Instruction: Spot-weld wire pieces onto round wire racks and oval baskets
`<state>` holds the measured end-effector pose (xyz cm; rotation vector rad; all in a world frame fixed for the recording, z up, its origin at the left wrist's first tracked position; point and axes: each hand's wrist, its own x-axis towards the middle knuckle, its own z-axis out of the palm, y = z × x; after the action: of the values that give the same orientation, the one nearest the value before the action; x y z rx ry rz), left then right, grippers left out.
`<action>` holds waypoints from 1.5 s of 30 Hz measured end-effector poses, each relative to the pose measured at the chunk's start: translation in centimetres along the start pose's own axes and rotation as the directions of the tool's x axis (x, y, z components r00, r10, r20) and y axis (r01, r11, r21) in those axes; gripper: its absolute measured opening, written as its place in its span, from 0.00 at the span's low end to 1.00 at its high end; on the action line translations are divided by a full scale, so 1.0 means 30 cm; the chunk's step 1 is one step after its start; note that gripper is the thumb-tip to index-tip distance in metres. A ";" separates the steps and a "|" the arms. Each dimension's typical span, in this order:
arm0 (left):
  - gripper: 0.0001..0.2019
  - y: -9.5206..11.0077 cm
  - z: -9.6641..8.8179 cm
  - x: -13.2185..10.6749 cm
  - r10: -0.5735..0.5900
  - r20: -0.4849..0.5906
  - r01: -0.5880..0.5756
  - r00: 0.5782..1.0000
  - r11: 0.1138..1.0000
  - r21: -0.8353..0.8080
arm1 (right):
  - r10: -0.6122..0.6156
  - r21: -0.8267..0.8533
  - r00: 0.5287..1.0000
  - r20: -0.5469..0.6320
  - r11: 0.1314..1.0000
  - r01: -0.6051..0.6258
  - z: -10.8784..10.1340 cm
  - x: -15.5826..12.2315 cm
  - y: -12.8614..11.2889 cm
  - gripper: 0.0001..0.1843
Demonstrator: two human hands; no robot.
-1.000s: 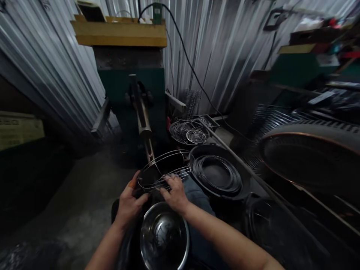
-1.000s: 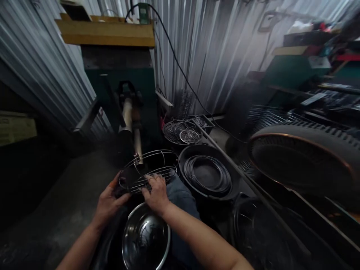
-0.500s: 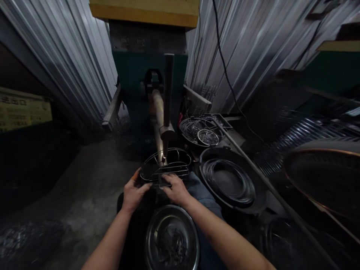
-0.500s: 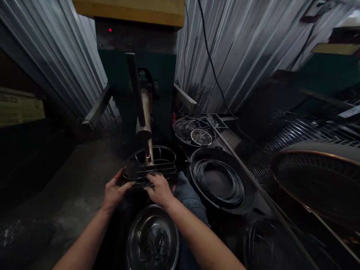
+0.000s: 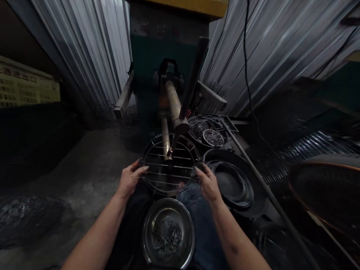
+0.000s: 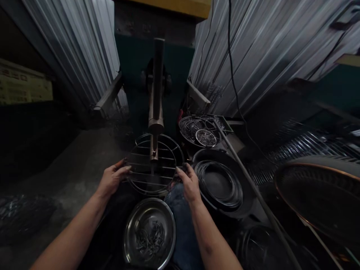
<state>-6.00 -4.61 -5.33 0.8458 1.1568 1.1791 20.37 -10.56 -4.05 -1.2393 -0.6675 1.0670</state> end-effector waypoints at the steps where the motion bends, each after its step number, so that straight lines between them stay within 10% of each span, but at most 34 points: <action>1: 0.27 0.009 -0.001 0.001 -0.027 -0.024 0.027 0.999 1.000 0.005 | 0.003 0.022 1.000 0.014 1.000 -0.003 0.009 0.000 -0.001 0.25; 21: 0.27 0.118 0.089 -0.059 -0.019 -0.170 -0.010 0.985 0.986 -0.168 | 0.108 0.294 0.985 -0.133 0.954 -0.065 0.130 0.047 -0.027 0.20; 25: 0.27 0.121 0.094 -0.056 -0.059 -0.053 0.052 0.997 0.989 -0.135 | 0.111 0.261 0.989 -0.095 0.962 -0.083 0.147 0.097 -0.037 0.18; 39: 0.24 0.123 0.098 0.012 -0.060 -0.228 -0.017 0.972 0.947 -0.321 | -0.030 -0.001 0.990 -0.139 1.000 0.030 0.057 -0.020 -0.018 0.21; 42: 0.22 0.128 0.110 0.019 -0.079 -0.241 0.002 0.967 0.953 -0.304 | 0.100 -0.255 0.991 0.084 0.964 -0.076 0.006 -0.131 0.029 0.15; 45: 0.16 0.133 0.132 0.019 -0.049 -0.221 -0.011 0.974 0.964 -0.265 | 0.349 -0.573 0.838 0.419 0.818 -0.054 -0.023 -0.221 0.067 0.08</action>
<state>-3.17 -2.93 -0.75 0.5050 1.1530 1.4047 17.81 -16.93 -5.25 -1.5524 -1.3414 1.4793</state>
